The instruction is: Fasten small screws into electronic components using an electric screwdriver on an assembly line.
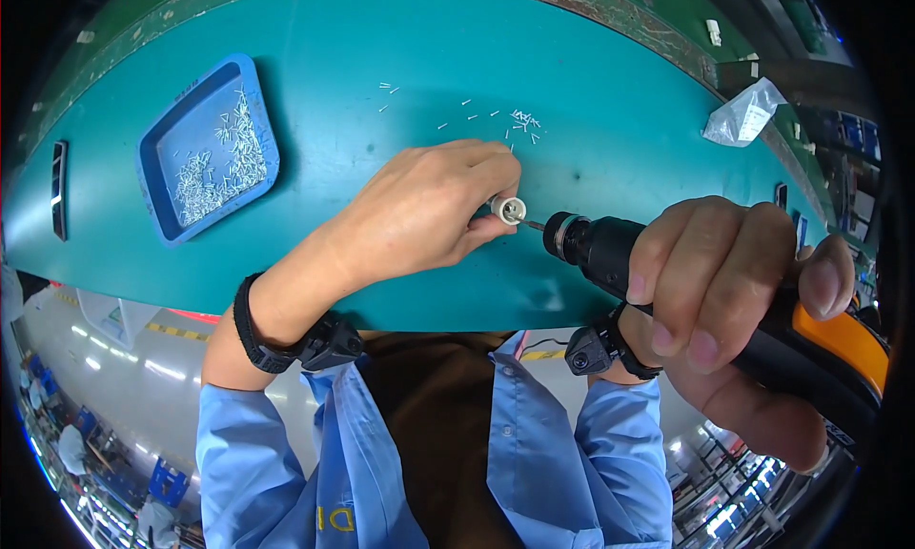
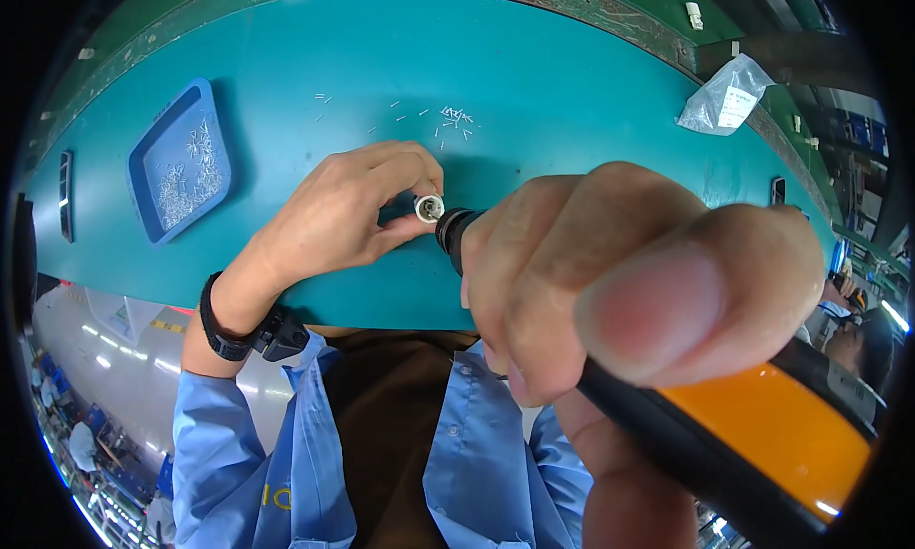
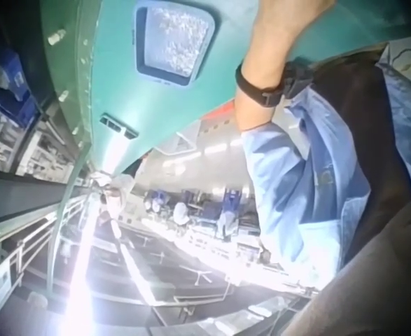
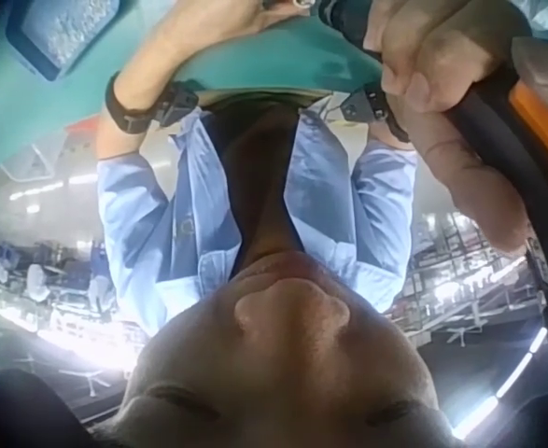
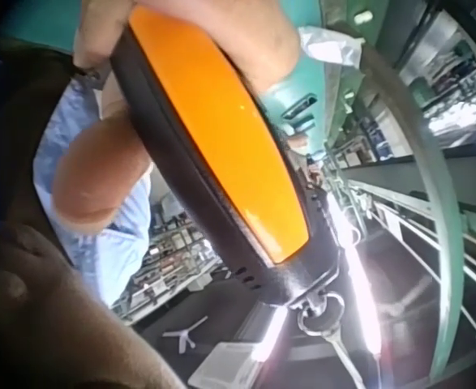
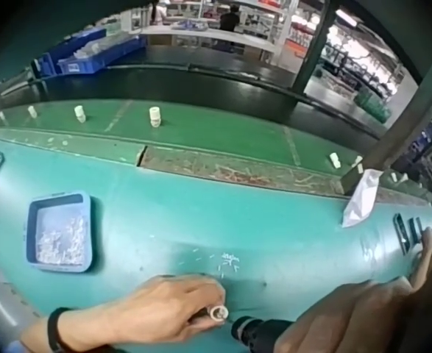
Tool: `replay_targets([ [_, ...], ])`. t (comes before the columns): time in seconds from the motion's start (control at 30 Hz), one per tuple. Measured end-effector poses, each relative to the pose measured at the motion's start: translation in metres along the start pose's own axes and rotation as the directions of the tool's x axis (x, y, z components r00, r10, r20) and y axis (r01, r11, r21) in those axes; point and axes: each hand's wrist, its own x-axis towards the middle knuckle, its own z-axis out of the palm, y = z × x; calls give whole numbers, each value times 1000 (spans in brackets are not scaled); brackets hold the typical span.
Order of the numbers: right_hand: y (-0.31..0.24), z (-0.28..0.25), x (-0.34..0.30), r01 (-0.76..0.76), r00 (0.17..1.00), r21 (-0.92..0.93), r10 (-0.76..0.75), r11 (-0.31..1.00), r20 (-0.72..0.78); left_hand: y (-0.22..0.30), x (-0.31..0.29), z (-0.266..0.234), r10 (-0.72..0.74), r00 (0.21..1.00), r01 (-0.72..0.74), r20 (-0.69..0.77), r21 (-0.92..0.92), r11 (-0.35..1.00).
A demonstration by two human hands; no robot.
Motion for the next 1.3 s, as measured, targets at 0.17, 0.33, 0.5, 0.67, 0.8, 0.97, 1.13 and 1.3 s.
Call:
replay_targets([
  [0.17,3,0,-1,26,1000,-4,-26,1000,-7,-1,0,0,7,1000,-7,2,14,1000],
  [0.33,17,11,-8,118,983,39,-111,992,-147,-1,1,1,7,1000,-7,-8,4,1000],
  [0.5,24,16,-6,133,979,50,-124,990,-160,-1,0,0,6,1000,-6,-1,9,1000],
  [0.67,24,20,-5,126,978,52,-115,991,-172,-3,-1,-1,-15,999,14,28,26,1000],
  [0.8,21,27,-5,91,975,32,-82,995,-207,-4,-1,0,24,1000,-25,11,22,999],
  [0.97,20,29,-4,57,975,27,-50,998,-216,-4,-2,2,32,999,-32,-14,-1,999],
  [1.13,27,36,-3,71,967,-8,-71,997,-243,-4,-4,4,33,998,-33,-56,2,999],
  [1.3,25,33,-2,78,976,-10,-78,997,-205,-2,-2,5,37,996,-39,-77,-15,999],
])
